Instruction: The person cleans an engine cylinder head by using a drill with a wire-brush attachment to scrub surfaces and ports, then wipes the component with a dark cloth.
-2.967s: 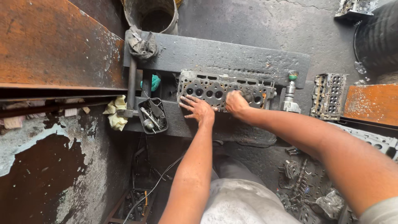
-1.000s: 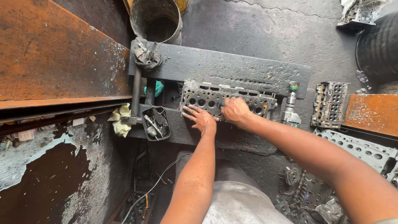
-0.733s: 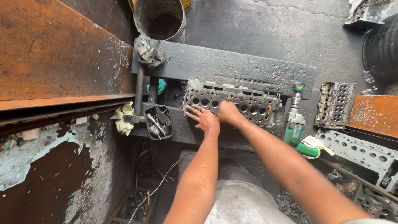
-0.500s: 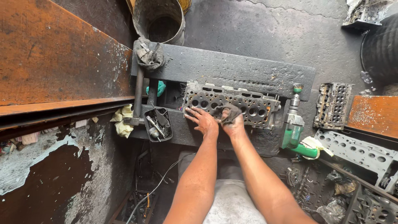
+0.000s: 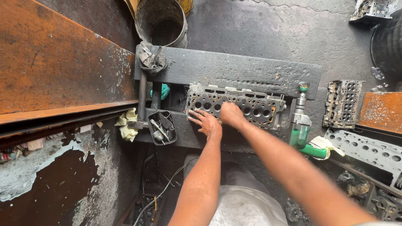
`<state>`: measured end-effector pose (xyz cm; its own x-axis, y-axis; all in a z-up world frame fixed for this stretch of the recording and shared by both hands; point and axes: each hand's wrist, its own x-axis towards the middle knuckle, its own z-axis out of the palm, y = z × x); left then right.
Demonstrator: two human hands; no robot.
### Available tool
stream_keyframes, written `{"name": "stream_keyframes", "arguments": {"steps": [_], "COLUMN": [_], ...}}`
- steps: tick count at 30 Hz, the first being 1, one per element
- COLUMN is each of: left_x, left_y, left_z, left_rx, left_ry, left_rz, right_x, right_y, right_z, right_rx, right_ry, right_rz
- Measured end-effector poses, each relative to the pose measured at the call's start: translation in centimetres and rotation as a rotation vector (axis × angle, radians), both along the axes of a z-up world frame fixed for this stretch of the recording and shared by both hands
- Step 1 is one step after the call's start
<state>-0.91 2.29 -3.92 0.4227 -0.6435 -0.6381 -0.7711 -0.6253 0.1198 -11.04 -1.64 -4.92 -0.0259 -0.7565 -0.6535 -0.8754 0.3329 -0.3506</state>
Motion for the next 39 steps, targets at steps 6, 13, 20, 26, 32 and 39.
{"name": "stream_keyframes", "arguments": {"steps": [6,13,20,26,32,39], "left_x": [-0.3,1.3,4.7,3.7,6.1,8.0], "left_y": [1.1,0.2,4.2,6.9,4.6,3.5], "left_z": [-2.4,4.9,5.7,13.3,14.5,17.1], "left_rx": [-0.111,0.038,-0.257,0.372,-0.055,-0.192], "left_ry": [-0.156,0.001,0.561,1.577,1.501,1.445], "left_rz": [-0.070,-0.197,-0.252,0.457,0.500,0.445], "right_x": [-3.0,-9.5,-10.8,-9.8,-13.2,-14.2], "right_y": [6.2,17.7,17.7,15.7,14.8,14.7], "right_z": [-1.7,3.8,14.1,16.5,15.8,15.3], "right_rx": [0.302,0.336,0.347,0.472,0.196,0.111], "right_ry": [-1.238,-1.052,-1.444,-1.700,-1.411,-1.329], "right_rz": [-1.401,-0.810,-0.974,-1.115,-0.999,-1.042]}}
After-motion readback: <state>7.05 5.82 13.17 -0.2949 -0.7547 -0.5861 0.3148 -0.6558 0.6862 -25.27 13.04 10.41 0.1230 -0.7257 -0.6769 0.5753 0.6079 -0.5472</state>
